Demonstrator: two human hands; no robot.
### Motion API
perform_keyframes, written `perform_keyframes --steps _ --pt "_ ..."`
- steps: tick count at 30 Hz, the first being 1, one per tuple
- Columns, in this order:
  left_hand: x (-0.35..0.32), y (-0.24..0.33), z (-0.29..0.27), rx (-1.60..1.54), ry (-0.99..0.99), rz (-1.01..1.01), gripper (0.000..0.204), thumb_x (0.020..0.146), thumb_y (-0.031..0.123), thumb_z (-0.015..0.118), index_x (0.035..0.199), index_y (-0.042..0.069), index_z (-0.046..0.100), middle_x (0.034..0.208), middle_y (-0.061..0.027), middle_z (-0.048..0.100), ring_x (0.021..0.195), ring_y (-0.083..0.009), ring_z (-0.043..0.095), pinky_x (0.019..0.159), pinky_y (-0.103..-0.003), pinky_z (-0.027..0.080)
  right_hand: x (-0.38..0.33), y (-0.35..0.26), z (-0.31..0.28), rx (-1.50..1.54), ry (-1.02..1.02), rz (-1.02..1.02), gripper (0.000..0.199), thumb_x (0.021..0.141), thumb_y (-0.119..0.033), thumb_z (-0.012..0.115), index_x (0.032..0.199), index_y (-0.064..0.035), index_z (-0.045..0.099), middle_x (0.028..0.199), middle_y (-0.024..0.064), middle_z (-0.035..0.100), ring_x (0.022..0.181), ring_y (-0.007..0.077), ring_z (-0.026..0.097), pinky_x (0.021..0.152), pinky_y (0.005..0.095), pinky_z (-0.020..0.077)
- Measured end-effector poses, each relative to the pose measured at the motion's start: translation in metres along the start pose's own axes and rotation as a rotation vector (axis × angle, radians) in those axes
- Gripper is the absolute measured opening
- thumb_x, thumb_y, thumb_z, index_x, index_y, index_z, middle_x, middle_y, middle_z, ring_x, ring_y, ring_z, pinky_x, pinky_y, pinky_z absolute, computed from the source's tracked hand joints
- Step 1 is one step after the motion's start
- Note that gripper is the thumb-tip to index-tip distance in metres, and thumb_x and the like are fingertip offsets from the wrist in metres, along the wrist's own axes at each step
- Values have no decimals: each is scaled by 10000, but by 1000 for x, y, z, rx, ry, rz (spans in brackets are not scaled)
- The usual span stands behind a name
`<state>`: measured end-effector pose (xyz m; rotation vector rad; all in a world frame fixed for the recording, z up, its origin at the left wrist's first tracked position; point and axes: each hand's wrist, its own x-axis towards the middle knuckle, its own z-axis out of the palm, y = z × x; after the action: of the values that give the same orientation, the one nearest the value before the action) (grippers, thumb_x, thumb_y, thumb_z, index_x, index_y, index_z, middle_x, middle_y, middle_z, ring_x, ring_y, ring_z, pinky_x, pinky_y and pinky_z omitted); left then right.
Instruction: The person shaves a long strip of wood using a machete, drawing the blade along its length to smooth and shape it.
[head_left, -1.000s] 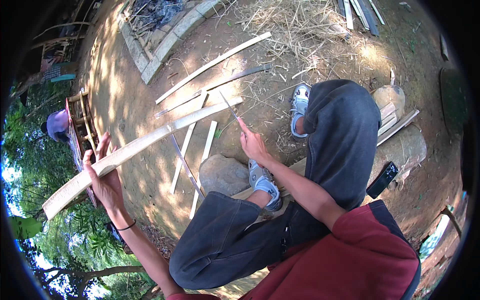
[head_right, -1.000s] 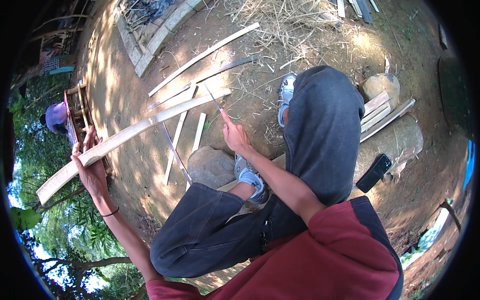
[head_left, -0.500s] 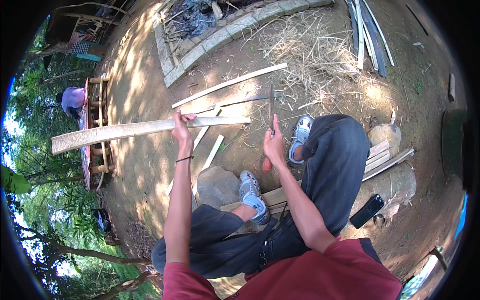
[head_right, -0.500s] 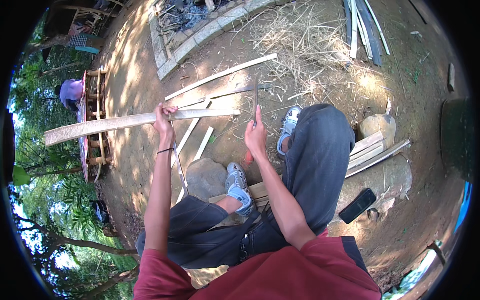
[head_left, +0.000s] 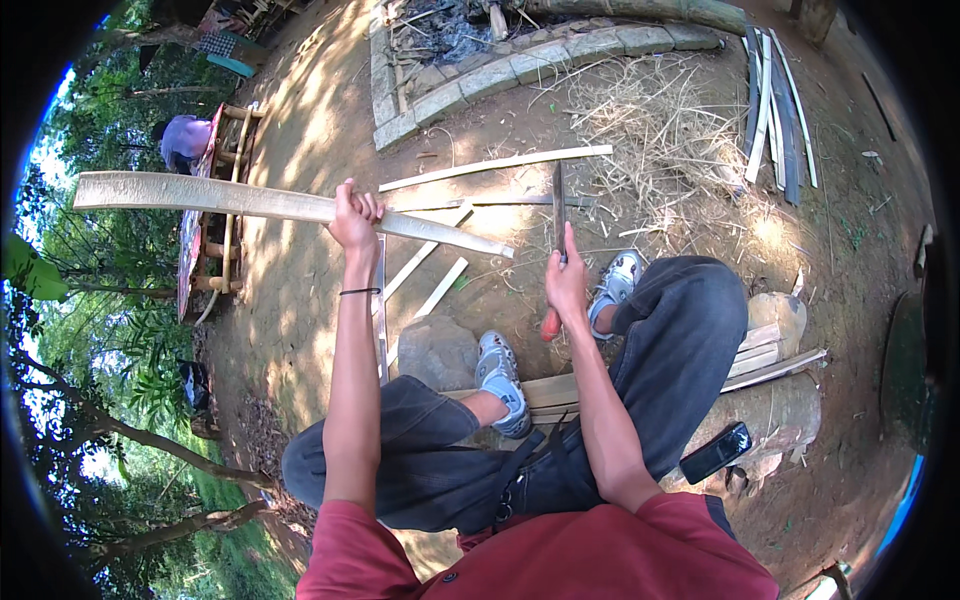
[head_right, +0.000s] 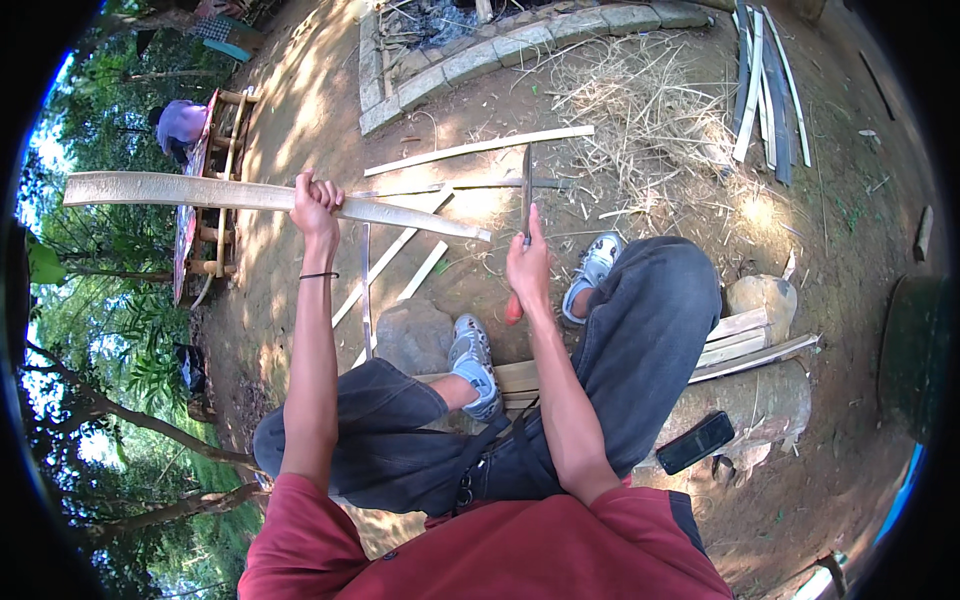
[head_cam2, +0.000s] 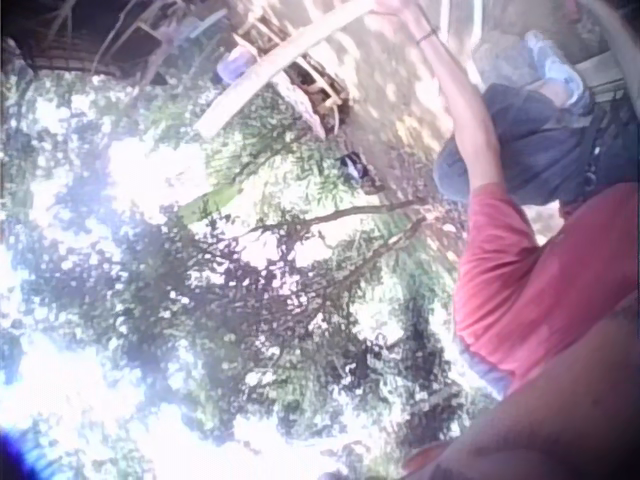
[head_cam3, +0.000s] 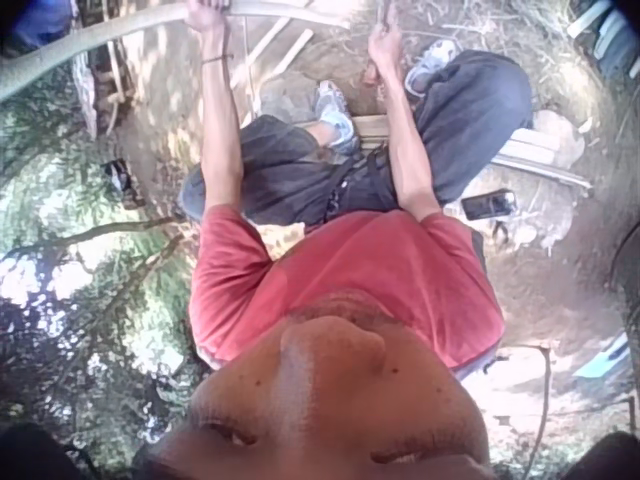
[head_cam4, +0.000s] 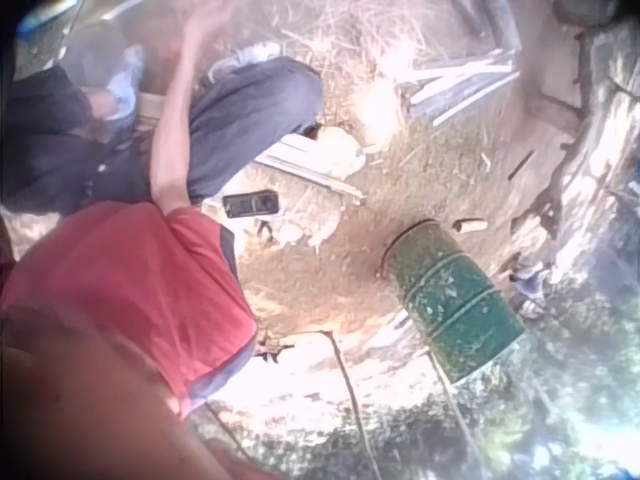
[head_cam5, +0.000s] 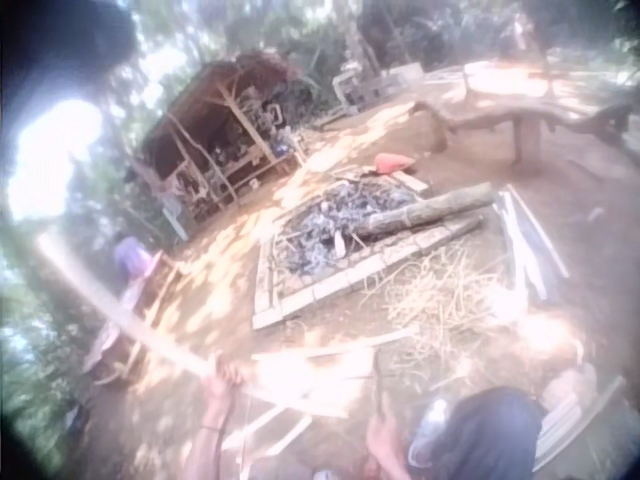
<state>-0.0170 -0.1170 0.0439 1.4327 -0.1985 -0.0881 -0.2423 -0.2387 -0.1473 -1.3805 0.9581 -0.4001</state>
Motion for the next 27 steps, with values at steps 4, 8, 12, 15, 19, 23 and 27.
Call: perform_keyframes --steps 4,8,12,15,19,23,27 --pt "-7 9 -7 55 16 50 481 958 192 496 548 174 245 472 15 180 420 -122 222 465 -311 323 -14 -24 7 2 -37 38 619 925 -85 469 1521 -128 312 776 218 651 636 262 631 633 402 482" --pt "-6 1 4 2 -13 83 484 959 196 499 549 169 244 468 16 190 415 -116 208 454 -312 313 -10 -18 16 32 26 -62 620 953 -88 457 1541 -185 288 573 3 478 474 95 431 477 309 385" --pt "3 2 14 -58 -7 66 484 957 193 508 548 168 250 461 17 188 406 -116 213 446 -313 307 -15 -58 8 47 -49 -86 612 957 -85 460 1539 -178 297 581 -26 441 479 72 397 463 278 359" --pt "17 -14 3 -139 4 16 443 970 172 509 571 153 317 464 24 206 395 -108 235 438 -301 307 -25 -93 -12 -67 -113 -122 595 956 -113 465 1530 -165 317 577 21 463 493 97 426 488 306 384" --pt "41 -42 2 -195 -6 -28 424 986 182 505 587 148 366 468 28 222 402 -103 242 447 -297 313 -22 -136 -52 -100 -158 -158 587 974 -79 460 1534 -175 310 571 -23 429 483 62 388 473 268 366" --pt "54 -75 7 -227 11 -34 442 975 165 511 574 149 325 476 24 215 407 -109 228 460 -298 314 -11 -190 -82 33 -172 -77 564 1016 -138 464 1540 -240 283 591 -44 419 389 27 369 322 214 317" --pt "49 -84 15 -212 42 -86 476 969 153 511 551 155 284 472 17 223 407 -115 247 459 -300 317 19 -203 -65 57 -84 -124 558 1016 -154 477 1537 -233 291 582 -47 423 395 31 374 329 216 322"
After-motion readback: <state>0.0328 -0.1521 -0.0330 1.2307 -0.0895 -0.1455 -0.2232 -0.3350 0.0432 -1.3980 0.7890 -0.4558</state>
